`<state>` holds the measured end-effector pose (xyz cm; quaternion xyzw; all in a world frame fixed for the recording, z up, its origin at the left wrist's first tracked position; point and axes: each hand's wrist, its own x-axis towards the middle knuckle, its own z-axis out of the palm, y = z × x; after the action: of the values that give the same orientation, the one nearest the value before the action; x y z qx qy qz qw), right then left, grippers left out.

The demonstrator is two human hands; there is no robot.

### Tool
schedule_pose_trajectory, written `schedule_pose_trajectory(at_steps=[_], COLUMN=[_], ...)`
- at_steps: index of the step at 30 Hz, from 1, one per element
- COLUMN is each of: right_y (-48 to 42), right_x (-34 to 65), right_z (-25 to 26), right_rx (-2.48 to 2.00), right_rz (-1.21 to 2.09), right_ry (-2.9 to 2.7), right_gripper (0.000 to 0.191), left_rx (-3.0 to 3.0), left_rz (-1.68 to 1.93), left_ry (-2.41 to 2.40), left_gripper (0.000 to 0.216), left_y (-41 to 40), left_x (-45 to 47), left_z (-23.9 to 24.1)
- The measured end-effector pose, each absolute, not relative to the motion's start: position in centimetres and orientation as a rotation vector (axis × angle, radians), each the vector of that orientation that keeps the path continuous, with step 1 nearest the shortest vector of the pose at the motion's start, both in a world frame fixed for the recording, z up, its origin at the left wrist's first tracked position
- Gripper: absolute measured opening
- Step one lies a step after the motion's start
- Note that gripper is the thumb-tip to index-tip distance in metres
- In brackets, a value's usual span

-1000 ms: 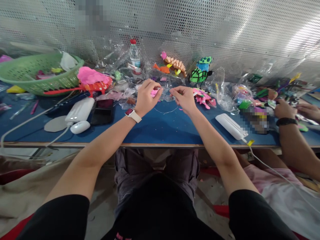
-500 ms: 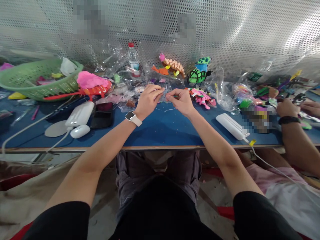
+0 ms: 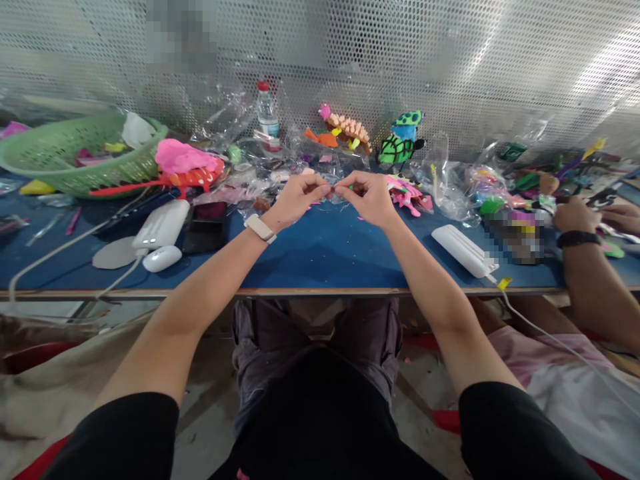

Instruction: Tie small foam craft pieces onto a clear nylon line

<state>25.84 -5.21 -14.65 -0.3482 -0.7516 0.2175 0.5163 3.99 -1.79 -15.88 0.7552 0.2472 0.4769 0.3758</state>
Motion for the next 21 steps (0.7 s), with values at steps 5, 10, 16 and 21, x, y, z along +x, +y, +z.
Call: schedule_pose_trajectory(at_steps=[5, 10, 16, 21], right_y=[-5.1, -4.7, -3.2, -2.8], right_x=[25.7, 25.5, 25.8, 26.1], right_z=[-14.6, -14.9, -15.9, -16.1], right_rx=[-0.829, -0.787, -0.845, -0.854], right_rz=[0.615, 0.733, 0.731, 0.861], right_ry=[-1.759, -1.708, -1.576, -1.479], right_gripper=[0.060, 0.065, 0.059, 0.060], left_rx=[1.734, 1.693, 1.972, 2.202], left_rz=[1.143, 1.089, 1.225, 1.249], left_ry=[0.474, 0.492, 0.632, 0.734], left_gripper=[0.063, 0.062, 0.037, 0.034], left_y=[-2.2, -2.7, -2.6, -2.1], left_x=[4.4, 4.5, 4.0, 4.0], left_z=[-16.0, -15.7, -15.8, -17.0])
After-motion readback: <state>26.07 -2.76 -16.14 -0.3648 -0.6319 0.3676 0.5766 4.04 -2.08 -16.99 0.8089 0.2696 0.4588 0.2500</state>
